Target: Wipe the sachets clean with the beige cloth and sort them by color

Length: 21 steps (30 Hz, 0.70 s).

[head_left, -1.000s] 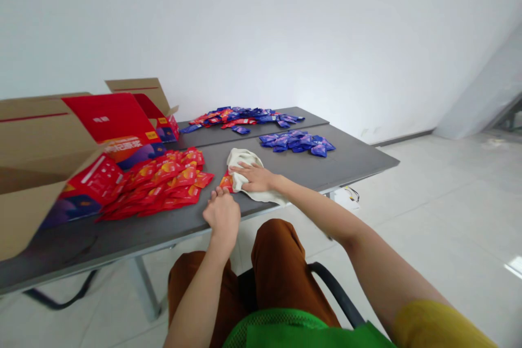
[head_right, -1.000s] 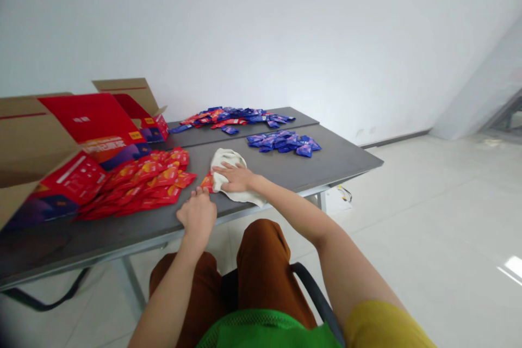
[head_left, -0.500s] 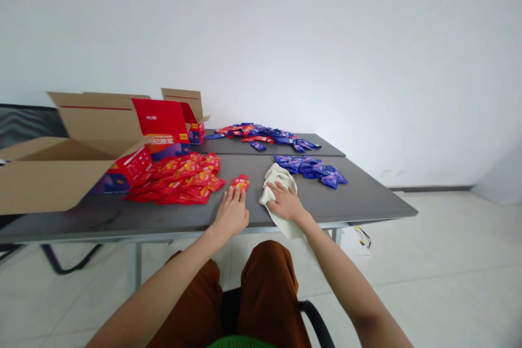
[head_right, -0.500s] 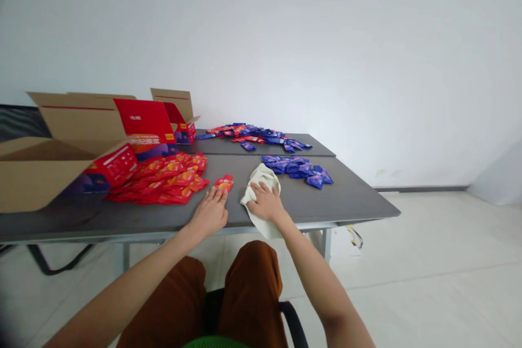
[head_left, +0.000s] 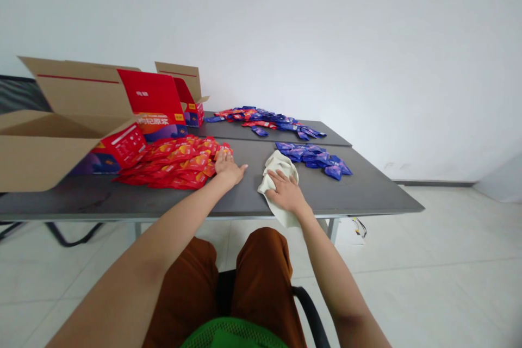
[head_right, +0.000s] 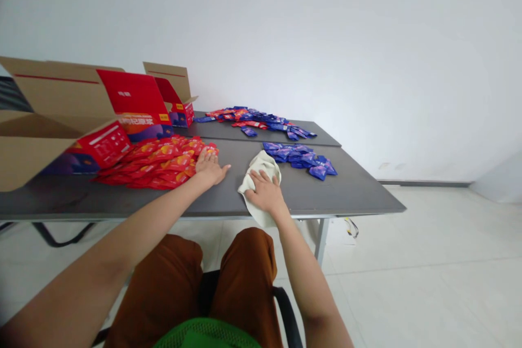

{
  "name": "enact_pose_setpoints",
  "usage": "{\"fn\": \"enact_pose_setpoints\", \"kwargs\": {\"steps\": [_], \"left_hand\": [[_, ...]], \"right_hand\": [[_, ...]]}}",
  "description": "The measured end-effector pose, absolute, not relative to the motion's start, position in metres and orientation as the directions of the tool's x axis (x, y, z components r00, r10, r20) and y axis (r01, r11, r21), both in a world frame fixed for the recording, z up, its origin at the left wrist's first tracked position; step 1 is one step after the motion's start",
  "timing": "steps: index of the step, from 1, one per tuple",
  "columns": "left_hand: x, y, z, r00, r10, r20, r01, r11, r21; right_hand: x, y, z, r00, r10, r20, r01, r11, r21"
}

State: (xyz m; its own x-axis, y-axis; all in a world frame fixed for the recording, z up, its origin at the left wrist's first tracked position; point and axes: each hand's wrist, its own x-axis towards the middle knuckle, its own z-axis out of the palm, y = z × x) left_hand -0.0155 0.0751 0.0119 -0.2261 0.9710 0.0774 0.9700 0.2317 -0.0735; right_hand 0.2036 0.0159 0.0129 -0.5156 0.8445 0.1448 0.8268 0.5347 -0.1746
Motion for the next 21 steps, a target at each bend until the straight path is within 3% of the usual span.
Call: {"fn": "enact_pose_setpoints", "kwargs": {"steps": [4,10,16,21], "left_hand": [[-0.014,0.094,0.011,-0.26,0.964,0.044,0.959,0.264,-0.101],[-0.013,0.121,0.009,-0.28,0.954,0.106,0.958,0.271,0.093],[0.009,0.132,0.01,-0.47,0.871,0.145,0.874,0.435,0.216],[0.03,0.132,0.01,-0.353,0.904,0.242,0.919,0.286,0.273]], "right_hand": [[0.204,0.017,0.013,-0.519,0.842,0.15,0.821,0.539,-0.186],[0.203,0.017,0.012,-0.525,0.836,0.161,0.815,0.548,-0.188],[0.204,0.018,0.011,-0.523,0.837,0.16,0.821,0.545,-0.169],[0.205,0.02,0.009,-0.529,0.833,0.162,0.821,0.551,-0.151]]}}
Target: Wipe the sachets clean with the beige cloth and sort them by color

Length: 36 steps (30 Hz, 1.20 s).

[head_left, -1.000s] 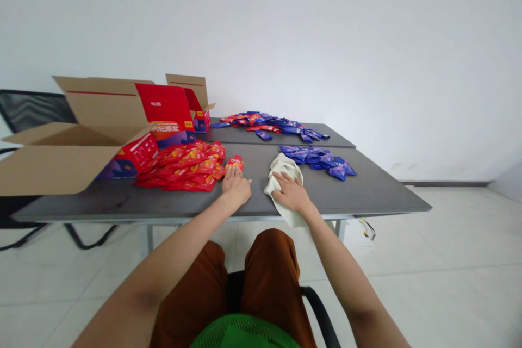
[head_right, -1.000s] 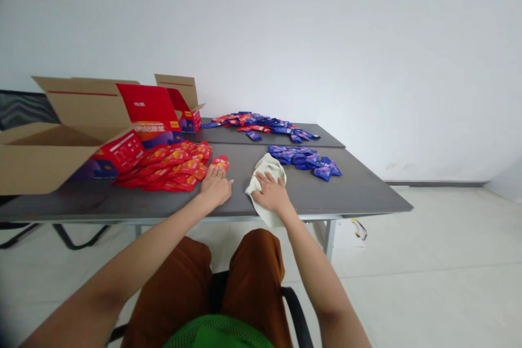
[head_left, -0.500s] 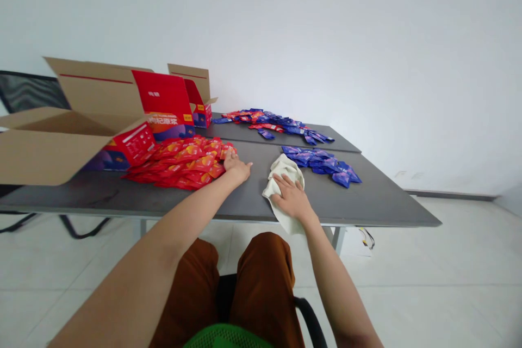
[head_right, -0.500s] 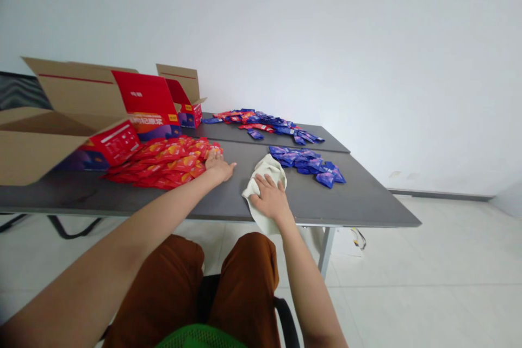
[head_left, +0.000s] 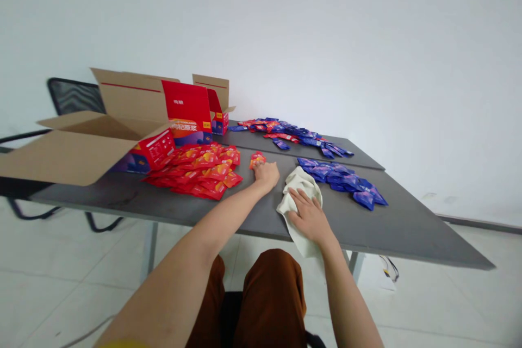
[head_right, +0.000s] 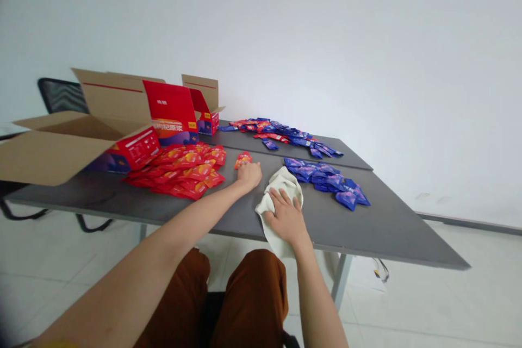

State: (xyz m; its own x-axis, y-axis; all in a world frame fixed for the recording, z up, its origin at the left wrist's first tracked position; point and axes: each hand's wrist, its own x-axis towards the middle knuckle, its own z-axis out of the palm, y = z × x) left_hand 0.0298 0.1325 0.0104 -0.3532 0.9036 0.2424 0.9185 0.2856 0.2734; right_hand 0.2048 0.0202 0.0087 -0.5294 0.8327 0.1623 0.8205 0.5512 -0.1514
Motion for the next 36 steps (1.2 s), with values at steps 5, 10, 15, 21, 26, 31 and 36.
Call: {"fn": "enact_pose_setpoints", "kwargs": {"steps": [5,10,15,21,26,31,36], "left_hand": [[0.019,0.142,0.011,-0.332,0.912,0.24,0.926,0.266,0.269],[-0.002,0.144,0.008,-0.446,0.87,0.211,0.888,0.4,0.227],[-0.005,0.143,0.01,-0.416,0.892,0.175,0.905,0.386,0.178],[-0.001,0.142,0.014,-0.392,0.906,0.157,0.919,0.378,0.116],[0.006,0.148,0.014,-0.389,0.903,0.183,0.911,0.406,-0.068],[-0.001,0.15,0.014,-0.155,0.929,0.335,0.978,0.192,-0.079],[-0.008,0.166,0.021,-0.054,0.98,0.193,0.993,0.074,-0.097]], "right_hand": [[0.205,0.023,0.006,-0.53,0.832,0.162,0.824,0.551,-0.133],[0.206,0.023,0.004,-0.534,0.829,0.162,0.825,0.554,-0.111],[0.206,0.022,0.006,-0.538,0.829,0.157,0.823,0.556,-0.118],[0.206,0.019,0.008,-0.539,0.827,0.157,0.817,0.559,-0.141],[0.206,0.018,0.01,-0.536,0.831,0.147,0.816,0.555,-0.163],[0.206,0.017,0.011,-0.525,0.837,0.153,0.813,0.546,-0.199],[0.206,0.016,0.013,-0.529,0.836,0.147,0.804,0.549,-0.23]]}}
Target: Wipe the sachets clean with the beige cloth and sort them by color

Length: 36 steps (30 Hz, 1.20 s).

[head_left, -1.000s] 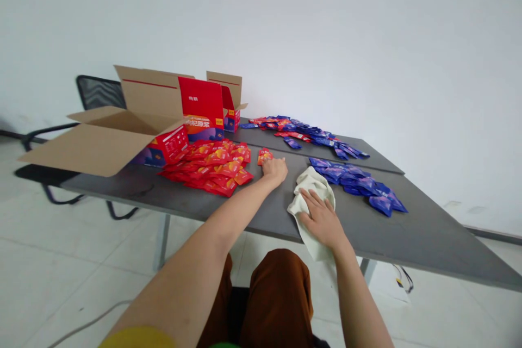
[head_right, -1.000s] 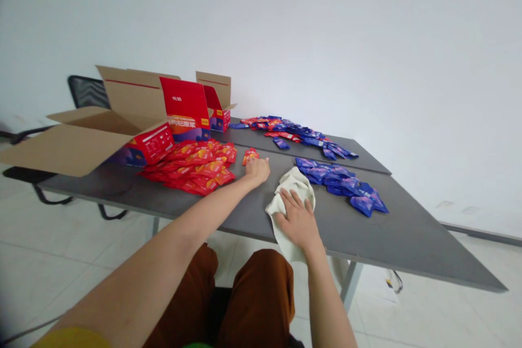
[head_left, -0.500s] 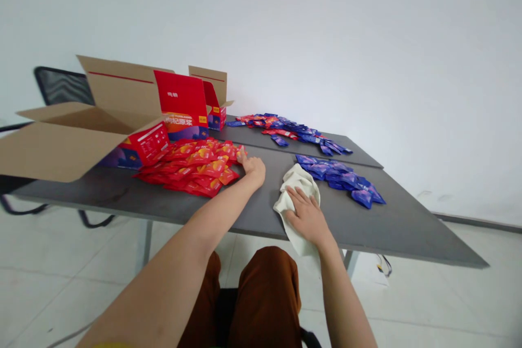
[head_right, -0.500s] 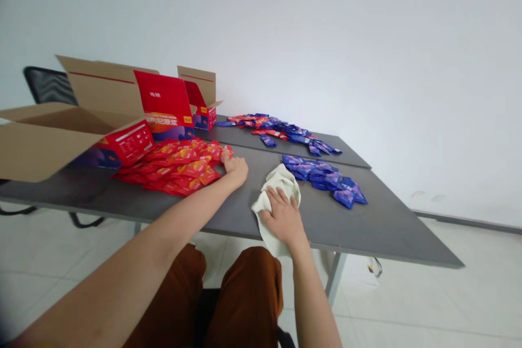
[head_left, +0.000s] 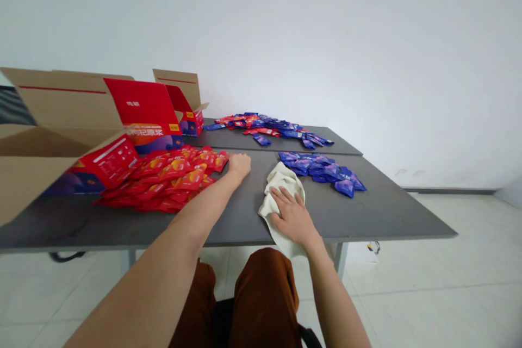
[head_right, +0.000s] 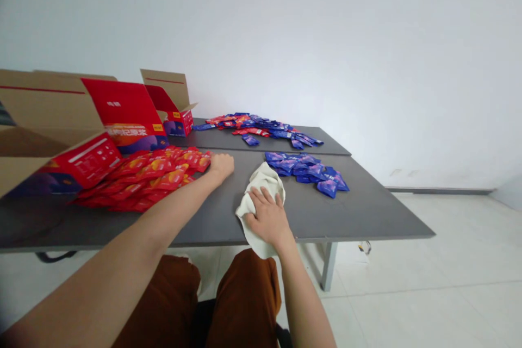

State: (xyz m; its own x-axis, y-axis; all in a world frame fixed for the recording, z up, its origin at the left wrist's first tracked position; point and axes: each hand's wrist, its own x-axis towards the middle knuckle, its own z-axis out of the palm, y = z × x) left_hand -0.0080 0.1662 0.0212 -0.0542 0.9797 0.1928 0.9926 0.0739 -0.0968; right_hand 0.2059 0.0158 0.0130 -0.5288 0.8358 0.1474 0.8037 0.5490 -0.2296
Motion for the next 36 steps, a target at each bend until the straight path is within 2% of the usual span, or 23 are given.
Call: {"fn": "enact_pose_setpoints", "kwargs": {"steps": [9,16,19,22,26,32,36], "left_hand": [[0.037,0.241,0.025,0.073,0.954,0.29,0.994,-0.048,-0.093],[0.049,0.318,0.013,-0.088,0.917,0.389,0.996,0.086,0.024],[0.042,0.339,0.003,-0.149,0.941,0.305,0.987,0.122,0.104],[0.035,0.347,-0.002,-0.186,0.96,0.208,0.972,0.148,0.183],[0.026,0.34,-0.001,-0.142,0.974,0.174,0.977,0.111,0.181],[0.017,0.29,0.005,-0.105,0.99,0.098,0.98,0.087,0.178],[0.021,0.238,0.006,-0.11,0.993,-0.034,0.977,0.114,0.178]], "right_hand": [[0.207,0.012,0.025,-0.52,0.84,0.157,0.773,0.541,-0.333],[0.211,0.021,0.032,-0.564,0.825,0.038,0.742,0.526,-0.415],[0.211,0.025,0.031,-0.577,0.817,0.004,0.734,0.521,-0.435],[0.207,0.025,0.026,-0.548,0.835,0.044,0.73,0.504,-0.461],[0.203,0.021,0.02,-0.505,0.856,0.107,0.736,0.492,-0.466],[0.204,0.017,0.02,-0.481,0.857,0.188,0.763,0.514,-0.391],[0.203,0.017,0.017,-0.459,0.854,0.245,0.755,0.521,-0.398]]}}
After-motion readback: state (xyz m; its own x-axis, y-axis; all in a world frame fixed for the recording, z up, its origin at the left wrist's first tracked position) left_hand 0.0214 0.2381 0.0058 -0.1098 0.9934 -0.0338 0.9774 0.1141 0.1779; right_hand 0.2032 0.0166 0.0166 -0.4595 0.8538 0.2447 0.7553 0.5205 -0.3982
